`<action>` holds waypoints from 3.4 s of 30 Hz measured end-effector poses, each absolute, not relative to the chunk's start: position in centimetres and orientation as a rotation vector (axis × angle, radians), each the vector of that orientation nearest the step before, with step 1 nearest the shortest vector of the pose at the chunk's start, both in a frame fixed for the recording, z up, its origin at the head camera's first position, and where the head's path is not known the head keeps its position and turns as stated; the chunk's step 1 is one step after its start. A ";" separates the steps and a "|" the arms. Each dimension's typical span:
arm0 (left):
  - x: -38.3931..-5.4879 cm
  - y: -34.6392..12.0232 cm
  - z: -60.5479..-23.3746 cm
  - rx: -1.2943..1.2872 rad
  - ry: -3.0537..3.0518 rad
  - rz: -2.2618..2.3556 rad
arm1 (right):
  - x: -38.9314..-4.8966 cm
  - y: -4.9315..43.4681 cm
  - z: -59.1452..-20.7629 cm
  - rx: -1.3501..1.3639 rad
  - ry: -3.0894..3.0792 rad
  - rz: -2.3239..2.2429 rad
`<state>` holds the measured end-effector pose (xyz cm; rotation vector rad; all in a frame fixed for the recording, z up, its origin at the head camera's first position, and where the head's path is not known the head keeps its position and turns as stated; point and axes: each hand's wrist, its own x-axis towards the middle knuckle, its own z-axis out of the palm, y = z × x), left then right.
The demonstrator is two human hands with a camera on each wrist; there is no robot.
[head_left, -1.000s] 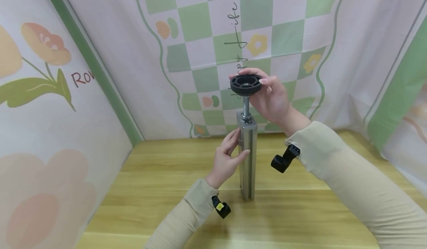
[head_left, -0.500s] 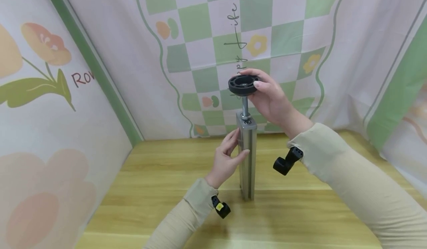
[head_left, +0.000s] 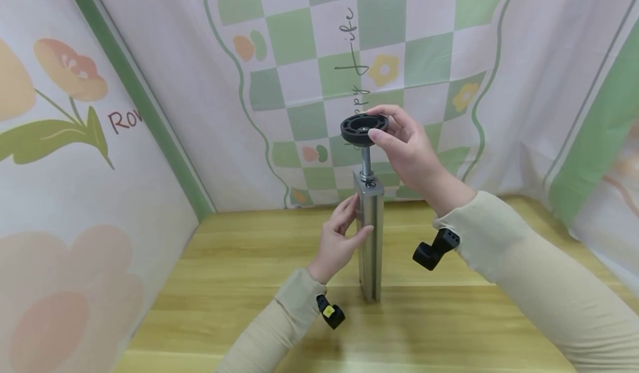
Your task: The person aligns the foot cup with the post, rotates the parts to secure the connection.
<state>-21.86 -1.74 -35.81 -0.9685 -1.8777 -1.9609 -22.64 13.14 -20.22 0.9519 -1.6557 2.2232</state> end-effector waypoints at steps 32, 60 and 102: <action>-21.9 -1.7 -35.7 -0.985 -1.882 -1.949 | -21.1 10.8 -19.6 0.491 -1.864 1.576; -21.9 -1.8 -35.8 -0.975 -1.892 -1.961 | -24.4 13.1 -19.8 1.256 -1.518 2.486; -21.8 -1.8 -35.8 -0.963 -1.884 -1.965 | -22.7 12.9 -19.2 1.047 -1.751 2.176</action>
